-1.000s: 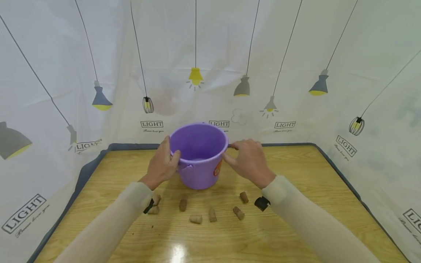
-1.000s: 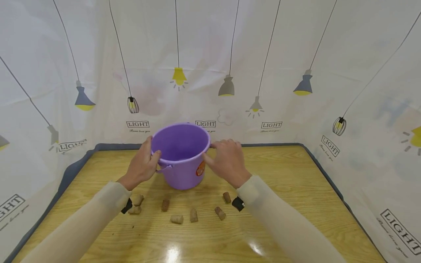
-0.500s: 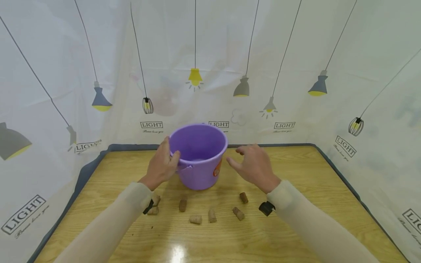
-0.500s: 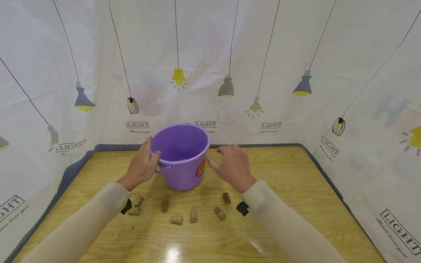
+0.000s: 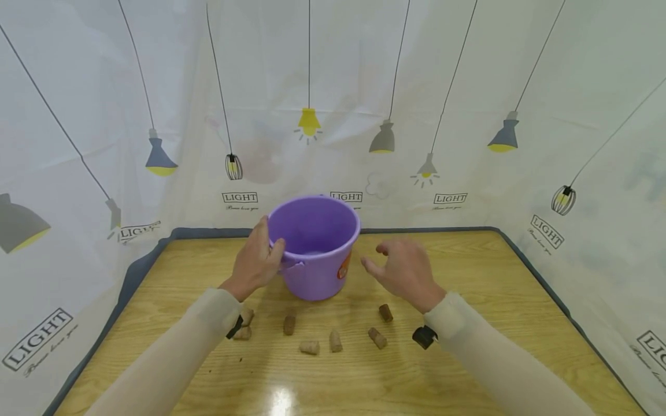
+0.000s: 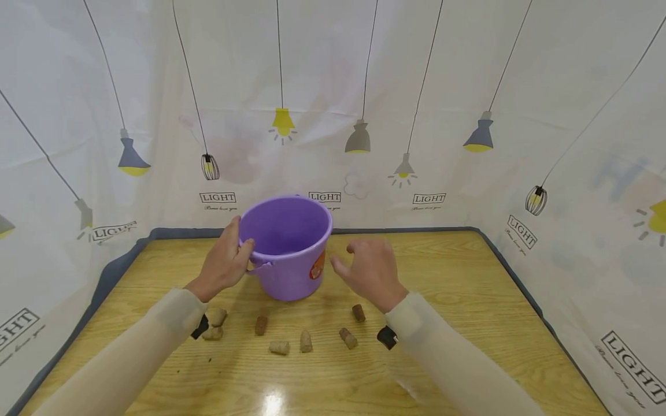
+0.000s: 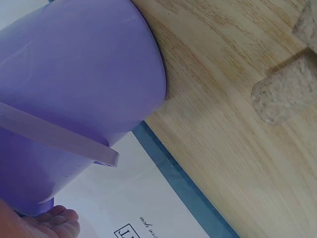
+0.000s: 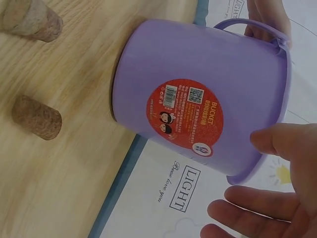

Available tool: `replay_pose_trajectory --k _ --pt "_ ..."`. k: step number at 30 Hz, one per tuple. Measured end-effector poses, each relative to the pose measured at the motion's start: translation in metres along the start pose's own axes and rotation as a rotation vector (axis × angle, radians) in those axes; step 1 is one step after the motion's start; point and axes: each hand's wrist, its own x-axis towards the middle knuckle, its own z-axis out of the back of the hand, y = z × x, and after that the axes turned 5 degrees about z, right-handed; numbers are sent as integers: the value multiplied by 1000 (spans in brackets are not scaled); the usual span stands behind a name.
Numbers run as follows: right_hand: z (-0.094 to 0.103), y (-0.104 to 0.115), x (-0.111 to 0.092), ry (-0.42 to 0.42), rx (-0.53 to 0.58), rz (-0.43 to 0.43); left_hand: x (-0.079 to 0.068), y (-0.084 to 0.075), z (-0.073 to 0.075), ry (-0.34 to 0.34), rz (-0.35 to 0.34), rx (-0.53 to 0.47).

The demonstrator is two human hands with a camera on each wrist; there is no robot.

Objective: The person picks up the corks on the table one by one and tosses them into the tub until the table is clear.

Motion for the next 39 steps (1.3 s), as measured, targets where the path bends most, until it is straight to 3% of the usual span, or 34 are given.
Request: replay_pose_trajectory --k 19,34,39 --pt "-7 -4 -17 92 -3 -52 2 5 -3 -15 -33 -13" --pt "-13 -10 -26 133 -44 -100 1 5 -2 2 -19 -10" --pt "-15 -14 -30 142 -54 -82 1 4 -2 2 -17 -11"
